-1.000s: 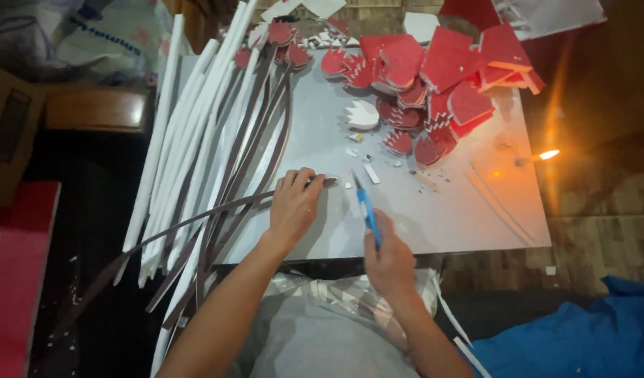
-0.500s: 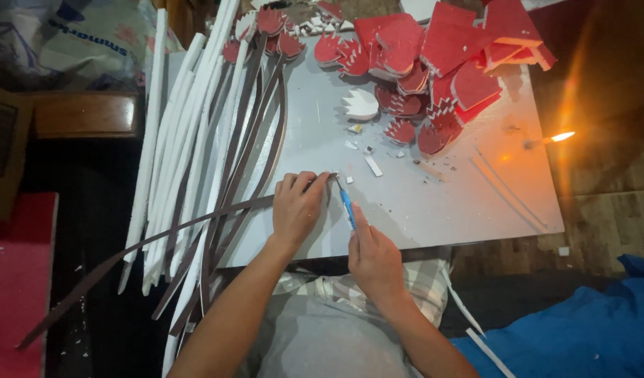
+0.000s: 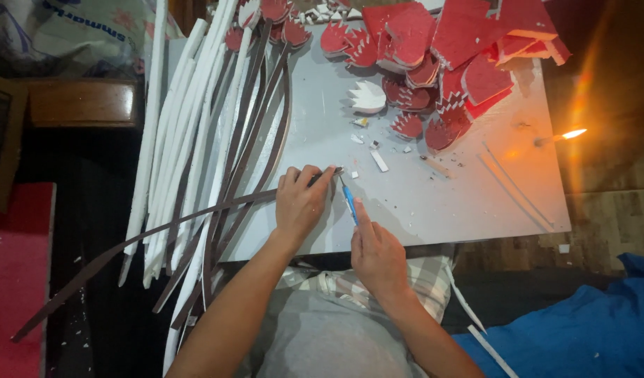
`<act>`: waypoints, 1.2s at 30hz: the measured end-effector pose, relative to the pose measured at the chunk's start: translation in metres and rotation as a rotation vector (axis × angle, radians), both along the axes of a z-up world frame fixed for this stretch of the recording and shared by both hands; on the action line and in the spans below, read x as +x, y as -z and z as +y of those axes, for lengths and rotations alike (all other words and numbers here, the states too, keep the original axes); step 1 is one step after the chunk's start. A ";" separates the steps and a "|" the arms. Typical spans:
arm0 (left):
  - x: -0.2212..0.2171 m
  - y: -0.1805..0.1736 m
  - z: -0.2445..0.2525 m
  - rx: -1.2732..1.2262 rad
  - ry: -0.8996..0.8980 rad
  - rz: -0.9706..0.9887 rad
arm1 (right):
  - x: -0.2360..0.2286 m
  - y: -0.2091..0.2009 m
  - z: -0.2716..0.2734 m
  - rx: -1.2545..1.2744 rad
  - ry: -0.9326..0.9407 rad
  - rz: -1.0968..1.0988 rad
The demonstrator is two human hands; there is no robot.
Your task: Assembling decorative props by cutting foam strips with a utility knife and attaching them to red foam cutouts.
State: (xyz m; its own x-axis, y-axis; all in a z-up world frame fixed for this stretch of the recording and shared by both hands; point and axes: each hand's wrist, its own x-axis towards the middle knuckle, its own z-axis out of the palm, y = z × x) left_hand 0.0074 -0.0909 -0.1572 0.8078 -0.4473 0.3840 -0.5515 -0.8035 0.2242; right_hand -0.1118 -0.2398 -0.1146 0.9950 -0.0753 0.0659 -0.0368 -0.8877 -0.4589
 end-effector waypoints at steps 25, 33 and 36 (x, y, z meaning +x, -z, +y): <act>0.002 -0.007 0.000 -0.012 0.023 0.000 | 0.004 -0.014 0.001 0.022 0.006 0.130; 0.003 0.000 0.001 0.024 0.010 -0.027 | 0.011 -0.012 0.003 -0.063 0.011 0.085; 0.003 0.005 0.001 0.039 0.006 -0.037 | 0.010 -0.010 0.004 -0.095 0.006 0.085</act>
State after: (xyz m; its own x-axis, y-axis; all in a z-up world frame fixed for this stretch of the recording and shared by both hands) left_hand 0.0103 -0.0897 -0.1621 0.7906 -0.4669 0.3961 -0.5634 -0.8081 0.1720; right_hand -0.1016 -0.2357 -0.1050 0.9969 -0.0784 -0.0112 -0.0771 -0.9267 -0.3678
